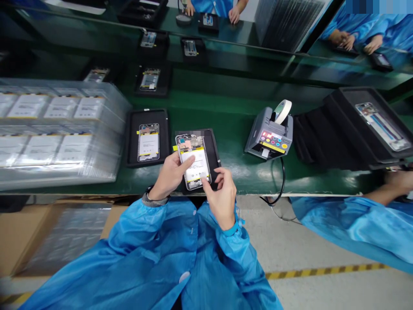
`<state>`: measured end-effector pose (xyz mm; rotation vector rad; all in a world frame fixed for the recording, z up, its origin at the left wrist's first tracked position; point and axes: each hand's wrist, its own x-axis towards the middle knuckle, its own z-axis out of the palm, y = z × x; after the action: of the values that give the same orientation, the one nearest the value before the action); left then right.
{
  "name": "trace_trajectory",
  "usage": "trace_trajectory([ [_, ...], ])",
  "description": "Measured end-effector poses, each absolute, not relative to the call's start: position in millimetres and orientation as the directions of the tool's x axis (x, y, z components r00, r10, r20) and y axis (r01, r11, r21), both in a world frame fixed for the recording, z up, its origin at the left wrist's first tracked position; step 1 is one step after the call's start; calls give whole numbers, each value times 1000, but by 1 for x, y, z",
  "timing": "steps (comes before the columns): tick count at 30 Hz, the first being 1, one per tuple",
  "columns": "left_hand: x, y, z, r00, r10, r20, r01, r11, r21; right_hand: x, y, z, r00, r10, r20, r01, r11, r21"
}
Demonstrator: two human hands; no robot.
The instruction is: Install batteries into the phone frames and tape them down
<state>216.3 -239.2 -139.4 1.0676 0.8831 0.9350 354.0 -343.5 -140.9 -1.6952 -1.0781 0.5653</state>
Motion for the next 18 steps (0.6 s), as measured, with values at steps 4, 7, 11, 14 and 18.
trace_trajectory([
  [4, 217, -240, -141, 416, 896, -158, -219, 267, 939, 365, -335, -141, 327, 941, -89, 27, -104, -994],
  [7, 221, -237, -145, 426, 890, -164, -208, 272, 939, 360, -330, -144, 261, 949, -179, -140, -146, -979],
  [11, 223, -227, -152, 435, 877, -202, -150, 292, 944, 345, -325, -154, 308, 929, -203, -221, -138, -965],
  [14, 215, -234, -159, 366, 914, -175, -14, 194, 981, 341, -316, -166, 345, 920, -183, -216, -112, -970],
  [18, 188, -277, -183, 195, 966, 170, 449, -242, 860, 348, -297, -179, 442, 893, -86, 126, -157, -979],
])
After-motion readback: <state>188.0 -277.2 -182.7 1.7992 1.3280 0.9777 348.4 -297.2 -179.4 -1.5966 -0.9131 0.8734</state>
